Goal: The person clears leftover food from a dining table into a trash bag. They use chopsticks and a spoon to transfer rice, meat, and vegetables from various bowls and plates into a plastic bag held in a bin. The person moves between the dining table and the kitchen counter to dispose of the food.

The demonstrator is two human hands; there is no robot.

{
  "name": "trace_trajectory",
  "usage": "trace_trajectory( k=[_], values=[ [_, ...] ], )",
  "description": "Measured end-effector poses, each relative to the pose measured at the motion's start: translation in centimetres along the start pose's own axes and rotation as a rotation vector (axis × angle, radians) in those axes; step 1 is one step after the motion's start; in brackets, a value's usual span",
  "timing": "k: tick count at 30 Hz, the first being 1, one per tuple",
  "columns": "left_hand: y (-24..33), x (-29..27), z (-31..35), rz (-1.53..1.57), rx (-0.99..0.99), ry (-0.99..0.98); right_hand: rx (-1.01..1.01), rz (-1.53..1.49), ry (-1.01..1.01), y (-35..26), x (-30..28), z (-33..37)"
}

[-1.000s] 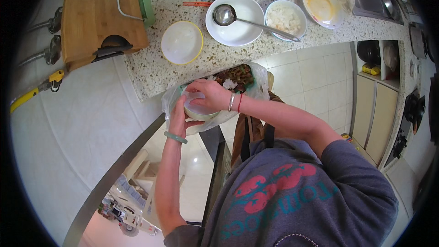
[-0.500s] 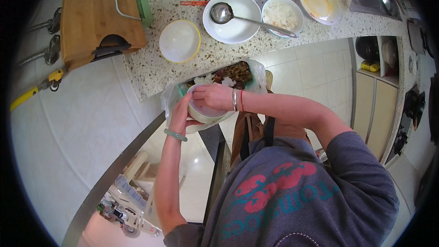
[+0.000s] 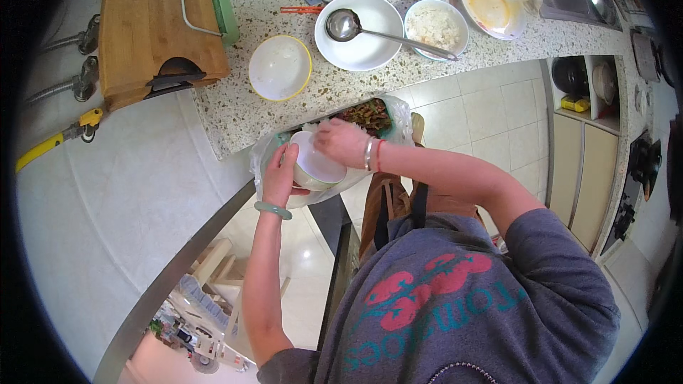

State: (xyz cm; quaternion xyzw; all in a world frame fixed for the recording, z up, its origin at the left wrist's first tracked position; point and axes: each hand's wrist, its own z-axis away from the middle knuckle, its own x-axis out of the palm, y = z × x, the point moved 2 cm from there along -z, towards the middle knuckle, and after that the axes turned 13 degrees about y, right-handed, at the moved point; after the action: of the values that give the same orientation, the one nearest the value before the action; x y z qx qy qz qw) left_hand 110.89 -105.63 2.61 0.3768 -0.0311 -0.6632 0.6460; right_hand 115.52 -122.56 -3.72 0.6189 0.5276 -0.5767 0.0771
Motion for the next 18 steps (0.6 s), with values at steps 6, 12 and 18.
trace_trajectory(
  k=[6,12,18],
  values=[
    [0.1,-1.7,1.3,0.099,-0.031,-0.043,0.405,-0.252,0.146,1.4,-2.1,1.3],
    [0.2,-0.9,2.9,0.369,0.001,-0.167,0.87,-0.947,0.37,2.3,-3.1,1.3],
    [0.8,-0.1,3.5,0.567,0.092,-0.157,0.872,-0.686,0.11,0.9,-8.1,0.5]
  ],
)
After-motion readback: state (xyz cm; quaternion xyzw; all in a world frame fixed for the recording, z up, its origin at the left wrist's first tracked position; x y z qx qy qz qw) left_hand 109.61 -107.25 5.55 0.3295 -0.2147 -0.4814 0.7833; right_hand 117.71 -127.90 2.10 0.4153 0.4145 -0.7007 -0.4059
